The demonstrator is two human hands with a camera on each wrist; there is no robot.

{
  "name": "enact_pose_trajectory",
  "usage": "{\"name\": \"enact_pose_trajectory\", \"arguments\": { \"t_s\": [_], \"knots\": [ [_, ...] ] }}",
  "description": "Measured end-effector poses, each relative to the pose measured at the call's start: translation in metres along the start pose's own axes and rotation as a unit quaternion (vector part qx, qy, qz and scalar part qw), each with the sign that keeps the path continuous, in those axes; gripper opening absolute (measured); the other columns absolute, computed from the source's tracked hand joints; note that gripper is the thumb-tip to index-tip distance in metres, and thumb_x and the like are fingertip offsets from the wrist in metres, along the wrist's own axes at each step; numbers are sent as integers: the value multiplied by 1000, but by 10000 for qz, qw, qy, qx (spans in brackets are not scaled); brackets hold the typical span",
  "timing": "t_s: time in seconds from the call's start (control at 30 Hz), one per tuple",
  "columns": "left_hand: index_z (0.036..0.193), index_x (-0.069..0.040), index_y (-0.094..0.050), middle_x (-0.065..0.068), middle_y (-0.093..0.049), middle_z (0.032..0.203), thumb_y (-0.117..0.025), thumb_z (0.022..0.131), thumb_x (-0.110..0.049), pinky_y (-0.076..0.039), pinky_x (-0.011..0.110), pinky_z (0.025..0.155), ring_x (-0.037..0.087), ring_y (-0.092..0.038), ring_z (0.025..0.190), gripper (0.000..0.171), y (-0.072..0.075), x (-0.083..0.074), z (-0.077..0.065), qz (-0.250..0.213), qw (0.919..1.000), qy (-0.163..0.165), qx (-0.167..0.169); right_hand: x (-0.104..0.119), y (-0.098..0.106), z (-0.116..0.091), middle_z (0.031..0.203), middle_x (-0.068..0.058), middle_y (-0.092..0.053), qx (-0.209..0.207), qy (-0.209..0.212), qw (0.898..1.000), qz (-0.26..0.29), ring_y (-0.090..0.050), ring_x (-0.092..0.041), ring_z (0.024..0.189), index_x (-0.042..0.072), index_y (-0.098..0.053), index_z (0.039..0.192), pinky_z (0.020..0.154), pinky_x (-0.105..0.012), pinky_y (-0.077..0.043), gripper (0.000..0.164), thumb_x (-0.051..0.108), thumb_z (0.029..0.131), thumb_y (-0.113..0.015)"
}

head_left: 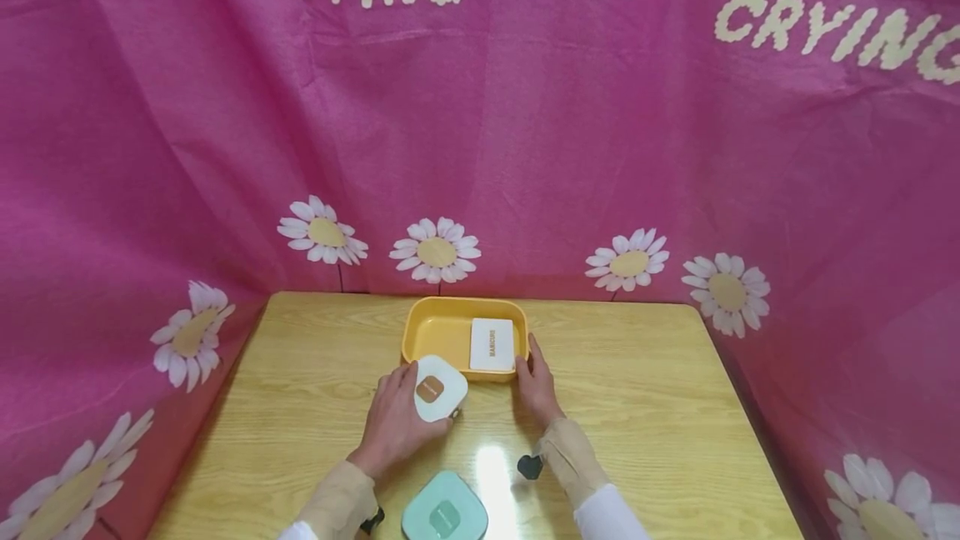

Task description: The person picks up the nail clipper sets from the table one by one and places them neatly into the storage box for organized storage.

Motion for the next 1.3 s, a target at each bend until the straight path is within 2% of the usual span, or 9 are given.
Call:
{"name": "enact_pose_trajectory", "arguments": {
  "t_s": [0.23, 0.53, 0.7, 0.9, 1.1, 1.3],
  "knots": [
    [156, 3, -42, 23, -49, 150, -88, 71, -55, -48, 52, 105, 38, -47, 131, 113, 11, -8, 15, -115, 9998, 107, -106, 1, 0, -2, 171, -23, -19, -73, 35, 9999, -71, -20, -39, 158, 0, -17, 166, 125, -53, -22, 60, 11, 113, -41],
    [153, 4, -43, 23, -50, 147, -88, 72, -53, -48, 51, 100, 39, -48, 125, 109, 20, -14, 46, -264, 9975, 608, -255, 1, 0, -2, 173, -20, -17, 5, 81, 10000, 35, -20, -36, 158, 2, -15, 167, 126, -51, -22, 60, 13, 114, -40],
    [155, 3, -41, 24, -48, 148, -88, 72, -55, -48, 51, 100, 39, -46, 125, 111, 23, -15, 61, -263, 9964, 761, -268, 1, -1, 0, 173, -20, -17, 14, 116, 9999, 61, -20, -37, 158, 2, -15, 167, 125, -52, -23, 60, 13, 114, -40],
    [153, 0, -43, 23, -51, 144, -87, 71, -54, -49, 52, 98, 39, -47, 124, 108, 19, -12, 71, -374, 9956, 783, -368, 1, -1, -1, 172, -21, -17, -11, 125, 9999, 27, -19, -37, 158, 1, -15, 167, 126, -51, -22, 60, 12, 114, -40],
    [159, -8, -42, 23, -52, 144, -86, 72, -55, -50, 52, 96, 39, -49, 121, 108, 6, -11, 80, -612, 9939, 870, -289, 2, 0, -2, 172, -24, -18, -15, 143, 9999, 27, -20, -38, 158, 0, -15, 166, 125, -52, -22, 59, 11, 113, -40],
    [158, -7, -43, 25, -52, 144, -87, 75, -54, -48, 53, 102, 42, -49, 125, 105, -2, -10, 88, -489, 9942, 924, -241, 2, -1, -2, 174, -18, -15, 35, -50, 9999, 131, -19, -35, 159, 4, -13, 168, 125, -50, -23, 60, 14, 114, -39]
  ]
}}
Point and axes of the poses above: each hand's wrist, its own z-axis towards the middle knuckle, its own y-axis out of the back of the hand, x = y × z, the point moved 4 cm from there along z, towards the middle knuckle
